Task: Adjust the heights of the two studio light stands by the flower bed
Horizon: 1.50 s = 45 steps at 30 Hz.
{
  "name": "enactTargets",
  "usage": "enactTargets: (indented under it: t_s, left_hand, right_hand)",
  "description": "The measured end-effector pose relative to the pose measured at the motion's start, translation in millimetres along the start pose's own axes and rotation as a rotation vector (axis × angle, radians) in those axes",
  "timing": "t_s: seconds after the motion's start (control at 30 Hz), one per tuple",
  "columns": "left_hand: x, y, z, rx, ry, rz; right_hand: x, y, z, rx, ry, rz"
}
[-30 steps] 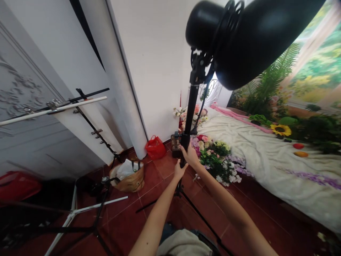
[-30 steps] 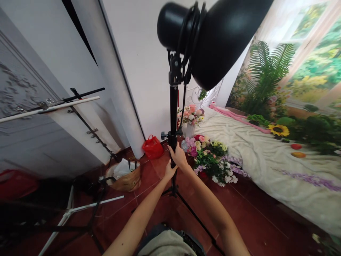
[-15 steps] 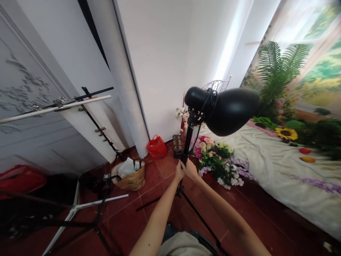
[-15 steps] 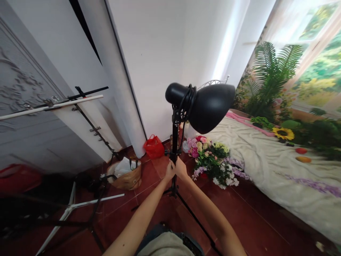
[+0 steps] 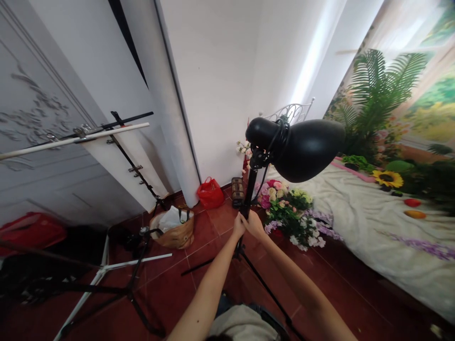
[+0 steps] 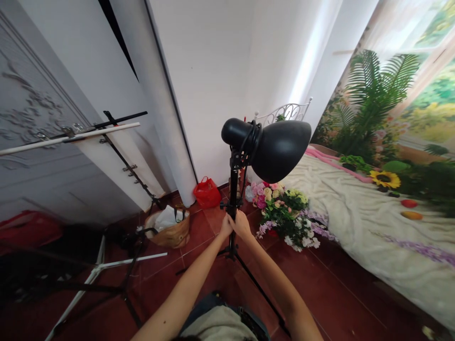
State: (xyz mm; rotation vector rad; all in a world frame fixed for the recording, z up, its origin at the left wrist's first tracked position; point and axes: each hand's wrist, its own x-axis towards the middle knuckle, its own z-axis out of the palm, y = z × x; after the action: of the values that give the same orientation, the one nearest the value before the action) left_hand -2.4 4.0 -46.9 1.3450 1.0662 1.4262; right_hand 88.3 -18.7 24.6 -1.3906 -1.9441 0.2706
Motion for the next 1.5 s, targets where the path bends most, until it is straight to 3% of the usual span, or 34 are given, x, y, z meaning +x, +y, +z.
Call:
enactTargets:
  t_s: [0.1,0.27,0.43,0.6,0.7,0.87,1.0,1.1,1.2,1.33,1.5]
  left_hand:
    - [-1,9,0.4,0.020,-0.022,-0.001]
    - [-1,18,2.7,0.073,-0.013,-0.042]
    - [-1,17,5.2,0.090,0.019,-0.058]
    - [-1,16,4.3,0.099,0.008,-0.074]
    - [-2,17,4.1,0.101,0.012,-0.063]
    - [-2,19,5.0,0.070,0.017,-0.076]
    - [-2,21,5.2,0.080,0.021,-0.081]
    - [-2,21,5.1,0.078,0.019,-0.065]
    - [-2,20,5.1,0.093,0.024,-0.061]
    - [-2,19,5.5,0.100,0.037,-0.053]
    - [-3,20,5.1,0.125,0.039,-0.044]
  right_hand:
    - [-8,13,-4,0.038,-0.008,-0.041]
    - [-23,33,-18,0.189,0.006,0.025]
    - [-13,40,-22,0.270,-0.088,0.092]
    - [-1,48,-4,0.313,-0.066,0.249]
    - [3,54,6,0.417,0.023,0.364]
    - [15,59,5,0.423,0.097,0.530]
    - [15,58,-8,0.344,0.118,0.427]
    - [7,54,-15,0.343,0.013,0.237]
    - [-2,50,-17,0.352,-0.059,0.146]
    - [-5,49,-11,0.365,0.005,0.203]
    - [1,46,7,0.389,0.202,0.366]
